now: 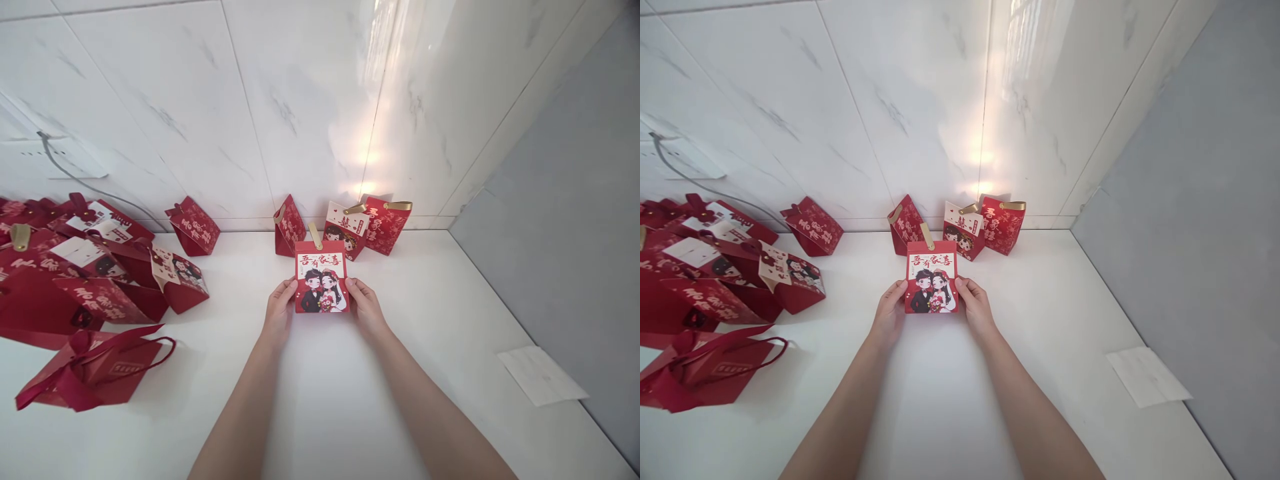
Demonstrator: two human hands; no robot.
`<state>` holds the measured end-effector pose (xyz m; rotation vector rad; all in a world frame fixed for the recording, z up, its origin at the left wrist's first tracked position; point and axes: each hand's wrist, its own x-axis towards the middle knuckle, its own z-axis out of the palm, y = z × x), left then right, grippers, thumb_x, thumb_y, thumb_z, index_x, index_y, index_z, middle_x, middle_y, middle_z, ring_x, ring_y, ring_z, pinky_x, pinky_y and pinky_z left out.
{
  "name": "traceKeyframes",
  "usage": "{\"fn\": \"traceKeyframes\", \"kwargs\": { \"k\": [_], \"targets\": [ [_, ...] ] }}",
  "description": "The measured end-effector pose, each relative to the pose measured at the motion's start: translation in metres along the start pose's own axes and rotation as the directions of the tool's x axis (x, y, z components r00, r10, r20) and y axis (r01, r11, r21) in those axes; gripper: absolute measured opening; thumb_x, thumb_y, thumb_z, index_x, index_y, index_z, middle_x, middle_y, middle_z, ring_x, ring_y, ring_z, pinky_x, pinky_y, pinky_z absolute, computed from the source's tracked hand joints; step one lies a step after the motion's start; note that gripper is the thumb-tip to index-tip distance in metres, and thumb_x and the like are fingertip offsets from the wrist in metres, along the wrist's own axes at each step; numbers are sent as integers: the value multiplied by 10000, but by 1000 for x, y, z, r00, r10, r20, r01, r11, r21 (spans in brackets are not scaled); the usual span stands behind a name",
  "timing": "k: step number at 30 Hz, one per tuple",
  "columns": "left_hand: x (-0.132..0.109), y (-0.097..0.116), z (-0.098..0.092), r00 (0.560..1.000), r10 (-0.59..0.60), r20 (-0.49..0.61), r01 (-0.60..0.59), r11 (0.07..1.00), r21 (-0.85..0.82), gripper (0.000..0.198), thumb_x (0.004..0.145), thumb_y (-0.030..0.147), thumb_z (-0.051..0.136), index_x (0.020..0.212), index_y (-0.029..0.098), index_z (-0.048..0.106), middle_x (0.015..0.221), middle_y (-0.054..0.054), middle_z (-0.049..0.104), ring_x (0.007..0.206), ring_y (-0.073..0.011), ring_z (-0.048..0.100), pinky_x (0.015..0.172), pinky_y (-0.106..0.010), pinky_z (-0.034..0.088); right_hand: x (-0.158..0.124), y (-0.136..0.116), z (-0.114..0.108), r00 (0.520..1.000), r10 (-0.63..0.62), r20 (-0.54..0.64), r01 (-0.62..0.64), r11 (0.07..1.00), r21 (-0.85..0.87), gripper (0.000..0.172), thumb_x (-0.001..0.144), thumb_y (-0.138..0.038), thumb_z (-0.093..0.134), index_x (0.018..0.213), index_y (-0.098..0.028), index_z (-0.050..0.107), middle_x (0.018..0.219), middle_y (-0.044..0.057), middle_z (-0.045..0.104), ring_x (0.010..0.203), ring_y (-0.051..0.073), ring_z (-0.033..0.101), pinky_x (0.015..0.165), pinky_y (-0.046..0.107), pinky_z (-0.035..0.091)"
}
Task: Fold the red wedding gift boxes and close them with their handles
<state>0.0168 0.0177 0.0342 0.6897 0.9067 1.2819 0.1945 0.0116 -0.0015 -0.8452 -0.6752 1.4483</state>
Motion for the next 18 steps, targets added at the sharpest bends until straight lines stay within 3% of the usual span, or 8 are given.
{"fn": "traceKeyframes", "kwargs": {
  "k": [18],
  "targets": [
    [2, -2, -2, 1000, 11, -8, -11, 1000, 9, 251, 752, 372, 744, 742, 156, 617, 896, -22, 710, 734, -119, 634, 677, -227, 503, -2, -2, 1, 1000, -8, 8, 8, 1000, -19, 290, 779, -498, 717, 764, -215, 655, 948, 12, 720, 828, 180, 633, 751, 295, 480]
  ]
}}
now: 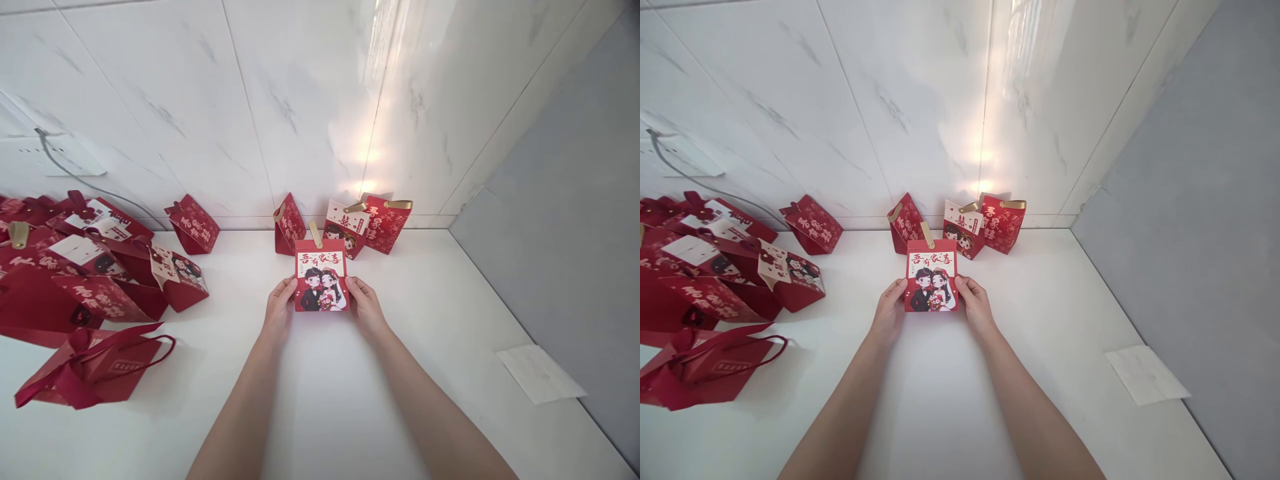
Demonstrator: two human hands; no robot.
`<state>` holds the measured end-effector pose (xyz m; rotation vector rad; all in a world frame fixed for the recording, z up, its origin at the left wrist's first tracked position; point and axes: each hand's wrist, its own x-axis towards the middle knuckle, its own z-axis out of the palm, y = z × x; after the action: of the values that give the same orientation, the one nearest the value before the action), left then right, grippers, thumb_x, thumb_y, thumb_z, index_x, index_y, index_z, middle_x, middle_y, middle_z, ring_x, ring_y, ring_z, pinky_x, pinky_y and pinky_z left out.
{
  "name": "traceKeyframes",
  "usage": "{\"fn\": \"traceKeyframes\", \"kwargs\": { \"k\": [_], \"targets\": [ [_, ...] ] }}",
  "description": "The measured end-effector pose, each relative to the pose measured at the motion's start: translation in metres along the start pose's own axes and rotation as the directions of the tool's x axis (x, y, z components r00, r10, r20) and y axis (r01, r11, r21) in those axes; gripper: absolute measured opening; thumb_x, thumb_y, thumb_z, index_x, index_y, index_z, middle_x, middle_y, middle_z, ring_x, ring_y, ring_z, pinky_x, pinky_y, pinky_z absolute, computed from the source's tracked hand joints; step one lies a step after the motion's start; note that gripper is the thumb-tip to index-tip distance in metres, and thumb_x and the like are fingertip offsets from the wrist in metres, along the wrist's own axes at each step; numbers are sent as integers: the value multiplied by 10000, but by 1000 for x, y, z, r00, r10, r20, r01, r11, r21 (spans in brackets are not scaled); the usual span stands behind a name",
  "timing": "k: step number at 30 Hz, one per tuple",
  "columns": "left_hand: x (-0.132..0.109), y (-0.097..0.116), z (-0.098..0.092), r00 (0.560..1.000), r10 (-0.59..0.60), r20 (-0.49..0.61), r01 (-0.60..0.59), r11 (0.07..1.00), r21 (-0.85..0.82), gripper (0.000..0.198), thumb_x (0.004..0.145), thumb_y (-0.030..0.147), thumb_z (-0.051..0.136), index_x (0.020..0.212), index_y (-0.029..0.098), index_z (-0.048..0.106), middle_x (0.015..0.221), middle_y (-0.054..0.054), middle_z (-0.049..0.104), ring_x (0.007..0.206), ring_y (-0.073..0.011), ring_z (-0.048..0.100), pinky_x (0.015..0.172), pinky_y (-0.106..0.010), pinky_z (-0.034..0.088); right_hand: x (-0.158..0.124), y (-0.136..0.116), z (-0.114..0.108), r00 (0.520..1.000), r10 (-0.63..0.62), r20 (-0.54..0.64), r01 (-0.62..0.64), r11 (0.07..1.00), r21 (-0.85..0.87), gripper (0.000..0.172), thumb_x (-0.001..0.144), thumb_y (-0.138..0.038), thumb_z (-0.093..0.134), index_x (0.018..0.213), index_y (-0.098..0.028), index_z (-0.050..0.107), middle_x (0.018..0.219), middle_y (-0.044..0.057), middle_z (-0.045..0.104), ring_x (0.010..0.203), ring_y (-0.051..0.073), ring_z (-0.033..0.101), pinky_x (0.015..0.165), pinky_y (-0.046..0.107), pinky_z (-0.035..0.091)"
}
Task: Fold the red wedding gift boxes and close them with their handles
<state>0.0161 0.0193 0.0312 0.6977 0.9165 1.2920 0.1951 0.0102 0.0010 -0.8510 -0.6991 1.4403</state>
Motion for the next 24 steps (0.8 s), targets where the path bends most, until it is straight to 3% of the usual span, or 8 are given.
{"fn": "traceKeyframes", "kwargs": {
  "k": [11, 14, 17, 18, 20, 22, 24],
  "targets": [
    [1, -1, 1, 1000, 7, -23, -7, 1000, 19, 277, 731, 411, 753, 781, 166, 634, 923, -35, 715, 769, -148, 653, 722, -262, 517, -2, -1, 2, 999, -42, -6, 42, 997, -61, 306, 813, -526, 660, 770, -223, 648, 1009, 12, 719, 885, 197, 645, 782, 302, 494],
    [0, -4, 2, 976, 162, -146, -144, 981, 127, 317, 766, 465, 708, 946, 206, 679, 1081, -46, 691, 936, -183, 647, 816, -284, 511, -6, -2, 4, 984, -178, 32, 180, 957, -228, 313, 860, -529, 596, 936, -241, 691, 1197, 36, 665, 1079, 237, 611, 914, 344, 480],
    [-5, -5, 3, 860, 458, -224, -325, 831, 452, 346, 814, 477, 652, 1061, 239, 698, 1168, -60, 634, 1099, -205, 581, 942, -285, 459, -14, -2, 8, 932, -319, 172, 362, 827, -429, 362, 897, -450, 575, 1206, -270, 635, 1434, 41, 489, 1336, 244, 432, 1099, 373, 364],
    [-7, -5, 3, 829, 528, -186, -359, 757, 546, 342, 837, 472, 625, 1085, 250, 702, 1170, -63, 621, 1126, -209, 564, 981, -288, 435, -17, -2, 9, 911, -349, 221, 413, 777, -476, 411, 901, -424, 576, 1287, -282, 584, 1480, 38, 431, 1384, 241, 370, 1136, 385, 323],
    [-11, -5, 2, 818, 575, -28, -429, 642, 635, 380, 884, 475, 551, 1176, 268, 676, 1213, -72, 593, 1178, -222, 534, 1047, -312, 387, -21, -1, 12, 875, -388, 290, 484, 686, -542, 539, 894, -392, 593, 1407, -295, 462, 1509, 45, 383, 1410, 249, 328, 1161, 414, 293],
    [-12, -7, 0, 820, 538, 196, -525, 573, 629, 496, 893, 515, 508, 1316, 267, 579, 1341, -87, 522, 1276, -256, 467, 1113, -362, 328, -25, 0, 14, 855, -418, 306, 515, 618, -594, 651, 884, -376, 608, 1476, -297, 349, 1495, 61, 399, 1386, 265, 366, 1142, 443, 328],
    [-12, -9, -3, 791, 469, 393, -605, 503, 617, 688, 839, 572, 558, 1440, 265, 422, 1477, -98, 394, 1379, -305, 345, 1165, -427, 248, -26, 0, 14, 836, -467, 288, 532, 560, -636, 673, 895, -361, 590, 1498, -304, 295, 1483, 63, 418, 1358, 273, 405, 1119, 459, 361]
  ]
}}
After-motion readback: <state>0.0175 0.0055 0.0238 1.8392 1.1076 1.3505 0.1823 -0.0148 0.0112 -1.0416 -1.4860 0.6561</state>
